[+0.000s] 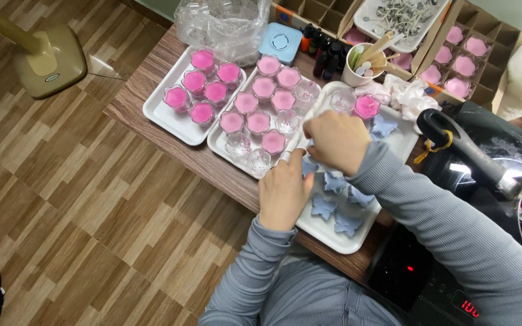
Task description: The person trims excess wax from the tops of flower-shaped candles with scissors, letting the trimmed pieces fall into a pot of melted red wax on an induction cooker. They occasionally stir the pot with a spoon and arrange the trimmed candles on trays.
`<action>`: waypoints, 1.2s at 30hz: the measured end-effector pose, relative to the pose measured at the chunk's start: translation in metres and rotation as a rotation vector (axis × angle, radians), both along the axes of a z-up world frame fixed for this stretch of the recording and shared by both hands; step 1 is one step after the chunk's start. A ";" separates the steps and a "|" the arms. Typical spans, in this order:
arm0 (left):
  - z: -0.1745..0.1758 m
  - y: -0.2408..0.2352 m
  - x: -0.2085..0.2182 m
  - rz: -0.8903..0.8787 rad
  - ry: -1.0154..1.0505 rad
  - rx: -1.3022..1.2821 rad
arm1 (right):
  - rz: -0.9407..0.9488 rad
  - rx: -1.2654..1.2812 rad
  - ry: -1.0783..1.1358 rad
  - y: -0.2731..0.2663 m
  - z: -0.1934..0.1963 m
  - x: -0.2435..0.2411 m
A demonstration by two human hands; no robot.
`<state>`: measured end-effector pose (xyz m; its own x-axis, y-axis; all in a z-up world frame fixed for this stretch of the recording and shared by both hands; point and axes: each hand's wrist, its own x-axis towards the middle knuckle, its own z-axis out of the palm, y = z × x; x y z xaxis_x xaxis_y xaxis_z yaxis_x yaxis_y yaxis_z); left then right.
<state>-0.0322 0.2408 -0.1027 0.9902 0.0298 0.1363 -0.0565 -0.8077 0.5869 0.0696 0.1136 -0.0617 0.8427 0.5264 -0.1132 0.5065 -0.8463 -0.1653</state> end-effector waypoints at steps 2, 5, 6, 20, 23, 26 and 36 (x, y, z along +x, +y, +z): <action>-0.003 -0.003 -0.002 0.016 0.005 -0.004 | 0.001 -0.021 0.006 -0.006 -0.005 -0.006; -0.008 -0.005 -0.003 0.015 0.046 0.010 | -0.018 -0.087 0.036 -0.012 -0.014 -0.014; -0.009 -0.006 -0.003 -0.001 0.080 0.027 | -0.038 -0.132 0.057 -0.013 -0.017 -0.016; -0.028 -0.013 0.006 0.040 0.115 0.088 | -0.072 -0.155 0.025 -0.018 -0.045 -0.015; -0.022 -0.013 0.004 0.037 0.109 0.085 | -0.069 -0.148 0.014 -0.016 -0.046 -0.015; -0.020 -0.013 0.001 0.041 0.118 0.085 | -0.070 -0.149 0.024 -0.014 -0.044 -0.016; -0.019 -0.013 -0.010 0.001 0.184 0.067 | -0.084 -0.164 0.090 -0.018 -0.040 -0.021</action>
